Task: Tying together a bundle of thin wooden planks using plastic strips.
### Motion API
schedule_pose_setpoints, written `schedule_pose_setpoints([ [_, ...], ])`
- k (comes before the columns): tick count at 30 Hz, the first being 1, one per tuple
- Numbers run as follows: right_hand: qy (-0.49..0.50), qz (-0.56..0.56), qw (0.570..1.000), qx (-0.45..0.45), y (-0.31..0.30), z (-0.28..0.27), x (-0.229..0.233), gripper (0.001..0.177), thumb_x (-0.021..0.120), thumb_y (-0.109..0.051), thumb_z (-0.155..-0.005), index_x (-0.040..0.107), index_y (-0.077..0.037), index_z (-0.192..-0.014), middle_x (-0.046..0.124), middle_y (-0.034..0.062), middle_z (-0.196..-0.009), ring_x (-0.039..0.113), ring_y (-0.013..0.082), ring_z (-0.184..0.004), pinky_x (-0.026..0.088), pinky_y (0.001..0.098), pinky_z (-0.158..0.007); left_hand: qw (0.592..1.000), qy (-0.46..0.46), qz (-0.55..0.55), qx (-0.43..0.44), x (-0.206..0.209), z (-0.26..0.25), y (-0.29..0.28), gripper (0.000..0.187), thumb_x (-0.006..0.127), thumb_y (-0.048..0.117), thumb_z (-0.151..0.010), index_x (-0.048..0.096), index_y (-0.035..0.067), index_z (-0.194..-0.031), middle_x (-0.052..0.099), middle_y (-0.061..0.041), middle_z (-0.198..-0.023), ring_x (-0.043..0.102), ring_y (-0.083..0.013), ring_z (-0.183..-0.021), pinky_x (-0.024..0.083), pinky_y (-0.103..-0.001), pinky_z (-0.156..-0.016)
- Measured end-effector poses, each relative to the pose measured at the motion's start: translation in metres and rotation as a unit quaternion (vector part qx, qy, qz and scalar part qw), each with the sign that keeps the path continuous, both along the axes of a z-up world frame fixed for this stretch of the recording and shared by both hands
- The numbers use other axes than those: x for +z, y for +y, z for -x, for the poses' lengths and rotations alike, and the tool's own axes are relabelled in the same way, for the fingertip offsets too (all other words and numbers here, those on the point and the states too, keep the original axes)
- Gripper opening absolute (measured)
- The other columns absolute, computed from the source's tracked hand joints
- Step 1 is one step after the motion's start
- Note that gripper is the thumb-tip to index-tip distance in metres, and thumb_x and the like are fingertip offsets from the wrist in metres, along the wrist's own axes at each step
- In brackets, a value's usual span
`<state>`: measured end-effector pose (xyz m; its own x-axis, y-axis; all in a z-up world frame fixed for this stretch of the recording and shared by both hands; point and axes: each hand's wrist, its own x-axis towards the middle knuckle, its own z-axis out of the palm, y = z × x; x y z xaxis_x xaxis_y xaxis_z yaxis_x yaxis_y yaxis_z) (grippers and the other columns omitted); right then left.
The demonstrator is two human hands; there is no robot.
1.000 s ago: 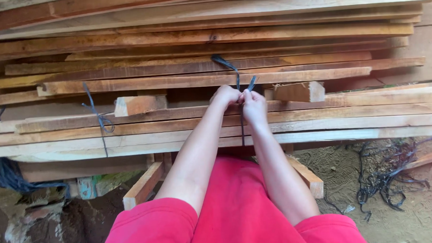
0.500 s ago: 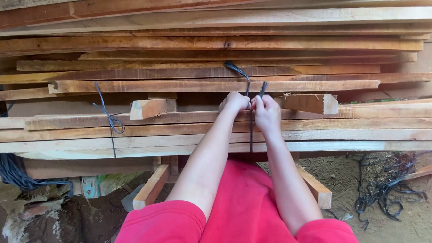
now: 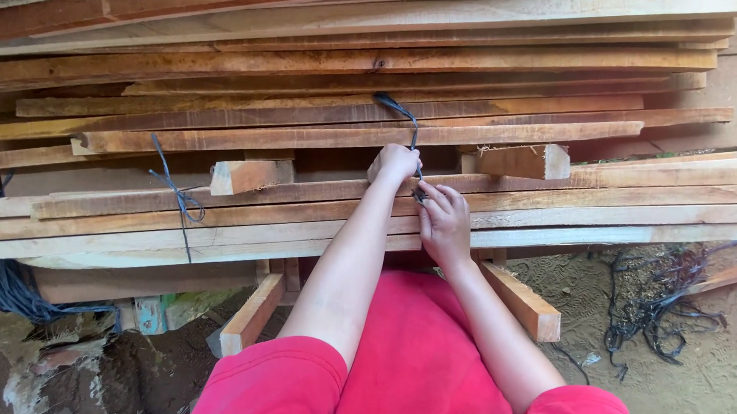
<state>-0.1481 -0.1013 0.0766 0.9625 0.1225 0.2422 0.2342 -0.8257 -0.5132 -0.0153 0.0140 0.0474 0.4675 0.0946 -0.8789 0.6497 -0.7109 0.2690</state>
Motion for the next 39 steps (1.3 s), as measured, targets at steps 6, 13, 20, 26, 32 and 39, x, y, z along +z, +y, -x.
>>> schedule_pose_setpoints([
  [6,0.003,0.034,0.999,-0.015,0.005,0.002,-0.008,0.005,0.068,-0.017,-0.093,0.071,-0.015,-0.089,0.072,-0.0057,-0.131,0.061,0.0237,-0.114,0.049,0.0397,-0.097,1.0,-0.026,0.008,-0.007,-0.026,0.007,0.002,0.032,0.055,0.053,-0.085,0.081,0.039,-0.097,0.078,0.008,-0.112,0.066,-0.0184,-0.123,0.053,-0.038,-0.102],
  [13,0.01,0.043,0.999,-0.027,0.003,0.003,-0.009,0.008,0.068,-0.021,-0.095,0.071,-0.017,-0.089,0.072,-0.0095,-0.131,0.061,0.0211,-0.115,0.048,0.0388,-0.098,0.981,-0.073,0.14,-0.113,-0.04,0.017,0.017,0.035,0.064,0.044,-0.083,0.081,0.018,-0.1,0.077,-0.014,-0.115,0.065,-0.0332,-0.124,0.053,-0.045,-0.103],
  [20,0.01,0.036,0.999,-0.029,0.002,0.007,-0.013,0.008,0.068,-0.021,-0.095,0.07,-0.016,-0.089,0.072,-0.0092,-0.13,0.061,0.0218,-0.115,0.047,0.0401,-0.101,0.987,-0.079,0.078,-0.12,-0.02,0.022,0.013,0.024,0.068,0.048,-0.079,0.081,0.034,-0.094,0.08,0.001,-0.096,0.071,-0.0234,-0.113,0.056,-0.038,-0.095],
  [26,0.007,0.052,0.998,-0.04,0.002,0.009,-0.02,0.008,0.067,-0.023,-0.095,0.069,-0.018,-0.089,0.071,-0.0122,-0.132,0.059,0.02,-0.117,0.045,0.0408,-0.103,0.989,-0.09,0.049,-0.105,-0.011,0.026,0.01,0.023,0.066,0.048,-0.083,0.081,0.034,-0.092,0.08,0.001,-0.09,0.072,-0.0238,-0.111,0.057,-0.038,-0.093],
  [32,0.009,0.033,0.999,-0.039,0.002,0.006,-0.011,0.011,0.068,-0.022,-0.096,0.068,-0.016,-0.086,0.073,-0.0085,-0.128,0.059,0.0221,-0.117,0.045,0.0424,-0.103,0.995,-0.05,0.026,-0.085,-0.011,0.018,0.005,0.024,0.067,0.046,-0.081,0.081,0.036,-0.097,0.08,0.002,-0.105,0.069,-0.0218,-0.118,0.055,-0.036,-0.099],
  [39,0.07,-0.121,0.987,-0.084,-0.003,-0.001,-0.019,0.023,0.062,-0.024,-0.103,0.069,-0.021,-0.082,0.075,-0.0064,-0.098,0.067,0.0208,-0.102,0.051,0.0397,-0.092,0.997,-0.041,0.016,-0.069,-0.005,0.019,0.003,0.024,0.068,0.046,-0.079,0.081,0.039,-0.098,0.079,0.003,-0.106,0.069,-0.0214,-0.118,0.054,-0.037,-0.1],
])
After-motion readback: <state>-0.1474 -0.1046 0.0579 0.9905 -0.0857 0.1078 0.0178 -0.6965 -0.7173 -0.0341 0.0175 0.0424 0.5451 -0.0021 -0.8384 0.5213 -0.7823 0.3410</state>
